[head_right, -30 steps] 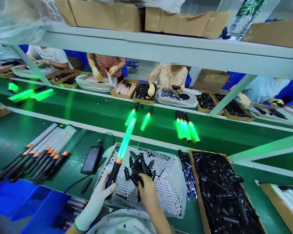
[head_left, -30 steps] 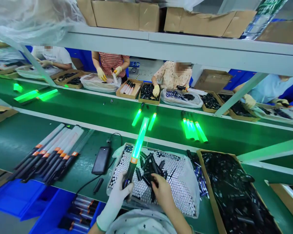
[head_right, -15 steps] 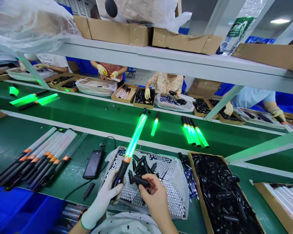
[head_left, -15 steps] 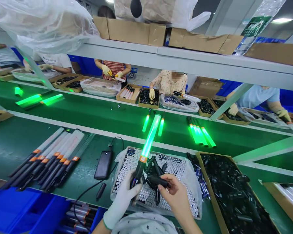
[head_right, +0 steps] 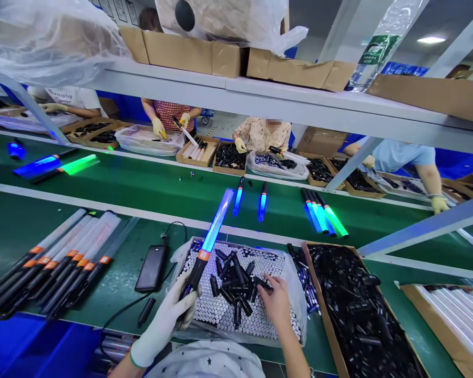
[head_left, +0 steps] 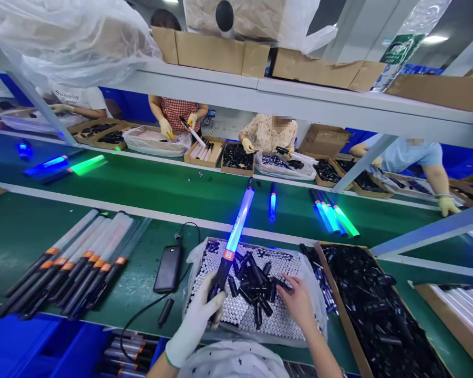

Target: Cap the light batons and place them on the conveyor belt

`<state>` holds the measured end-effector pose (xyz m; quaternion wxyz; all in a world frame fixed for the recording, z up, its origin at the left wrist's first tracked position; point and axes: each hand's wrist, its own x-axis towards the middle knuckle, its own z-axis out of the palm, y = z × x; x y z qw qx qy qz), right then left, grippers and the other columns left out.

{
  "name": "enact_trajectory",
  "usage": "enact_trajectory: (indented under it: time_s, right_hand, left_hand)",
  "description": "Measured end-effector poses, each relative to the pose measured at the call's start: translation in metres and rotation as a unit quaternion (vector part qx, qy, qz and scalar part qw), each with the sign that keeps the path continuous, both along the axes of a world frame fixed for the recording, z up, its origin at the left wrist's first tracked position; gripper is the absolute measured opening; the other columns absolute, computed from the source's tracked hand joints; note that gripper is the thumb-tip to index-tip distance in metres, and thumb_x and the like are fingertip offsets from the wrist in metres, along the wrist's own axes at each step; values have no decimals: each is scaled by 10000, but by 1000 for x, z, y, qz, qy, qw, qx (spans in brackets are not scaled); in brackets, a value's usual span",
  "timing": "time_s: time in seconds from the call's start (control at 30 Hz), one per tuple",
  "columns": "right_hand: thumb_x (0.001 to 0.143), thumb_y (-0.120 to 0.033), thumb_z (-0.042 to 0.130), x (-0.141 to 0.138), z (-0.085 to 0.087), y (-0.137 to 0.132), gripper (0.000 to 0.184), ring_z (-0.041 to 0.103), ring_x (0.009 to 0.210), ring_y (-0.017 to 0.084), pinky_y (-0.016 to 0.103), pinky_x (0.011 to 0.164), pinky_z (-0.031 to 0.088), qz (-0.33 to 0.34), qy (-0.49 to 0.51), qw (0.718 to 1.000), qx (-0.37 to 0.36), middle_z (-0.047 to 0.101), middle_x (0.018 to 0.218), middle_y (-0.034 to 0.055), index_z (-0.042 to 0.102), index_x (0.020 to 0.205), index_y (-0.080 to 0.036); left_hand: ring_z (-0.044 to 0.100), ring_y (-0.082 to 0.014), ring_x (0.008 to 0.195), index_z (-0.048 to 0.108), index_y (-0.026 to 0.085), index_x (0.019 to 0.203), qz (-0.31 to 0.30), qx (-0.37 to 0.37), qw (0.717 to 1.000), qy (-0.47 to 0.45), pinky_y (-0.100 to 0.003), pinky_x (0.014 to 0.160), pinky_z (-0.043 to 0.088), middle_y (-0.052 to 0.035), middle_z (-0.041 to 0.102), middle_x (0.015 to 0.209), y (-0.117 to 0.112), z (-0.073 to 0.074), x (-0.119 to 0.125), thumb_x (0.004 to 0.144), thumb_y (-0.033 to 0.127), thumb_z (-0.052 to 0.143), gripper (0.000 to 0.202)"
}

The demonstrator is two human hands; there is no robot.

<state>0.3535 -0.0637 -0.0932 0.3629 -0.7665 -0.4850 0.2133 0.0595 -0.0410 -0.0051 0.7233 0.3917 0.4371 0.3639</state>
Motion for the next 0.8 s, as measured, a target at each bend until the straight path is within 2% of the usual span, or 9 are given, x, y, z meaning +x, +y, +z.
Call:
enact_trajectory:
  time_s: [0.1, 0.17, 0.27, 0.4, 0.53, 0.67, 0.8]
  right_hand:
    - [803, -438, 561, -15, 1, -4, 380, 536, 1014, 287, 475, 902, 442, -9, -128, 992, 14, 557, 1155, 138, 688, 1075, -205]
    - [850, -361, 527, -33, 10, 0, 274, 530, 995, 271, 446, 901, 436, 42, -171, 984, -2, 584, 1095, 111, 694, 1016, -221]
    - [823, -236, 575, -56, 20, 14, 258, 539, 956, 253, 397, 881, 447, 139, -141, 979, -56, 631, 992, 78, 659, 1065, -206]
    - [753, -120, 612, -57, 20, 29, 412, 566, 890, 232, 349, 829, 468, 170, -119, 974, -89, 648, 891, 44, 614, 1157, -198]
    - [797, -193, 599, -45, 21, 32, 312, 581, 884, 221, 330, 813, 465, 183, -112, 973, -88, 655, 882, 42, 647, 1104, -210]
    - [858, -295, 537, -52, 27, 38, 264, 555, 966, 260, 389, 868, 430, 179, -114, 974, -79, 655, 995, 71, 650, 1083, -215]
    - [803, -236, 569, -65, 24, 48, 214, 550, 953, 289, 397, 806, 425, 141, -101, 982, -79, 667, 938, 72, 657, 997, -213]
  left_hand:
    - [358, -24, 375, 274, 230, 1350, 3, -9, 1000, -17, -166, 323, 247, 46, 539, 737, 2, -13, -1, 774, 442, 653, 722]
    - [377, -19, 391, 272, 232, 1348, 13, -13, 1000, -17, -165, 325, 254, 18, 559, 823, 3, -16, 2, 778, 420, 653, 711]
    - [369, -17, 383, 272, 218, 1333, 23, -12, 1000, -7, -165, 317, 255, 21, 542, 816, 4, -13, 7, 780, 414, 643, 694]
    - [367, -28, 369, 277, 187, 1313, 18, -2, 1000, 11, -179, 313, 276, 30, 539, 763, 4, -11, 12, 764, 411, 650, 700]
    - [353, -32, 365, 258, 177, 1341, 38, -15, 999, 23, -179, 321, 279, 50, 526, 695, 2, -16, 15, 764, 415, 647, 735]
    - [352, -37, 350, 273, 166, 1336, 43, -13, 999, 28, -182, 305, 273, 53, 529, 679, 1, -16, 20, 732, 466, 658, 776]
    - [345, -49, 352, 275, 141, 1356, 47, -5, 998, 45, -184, 325, 289, 83, 494, 572, 1, -10, 22, 739, 500, 651, 807]
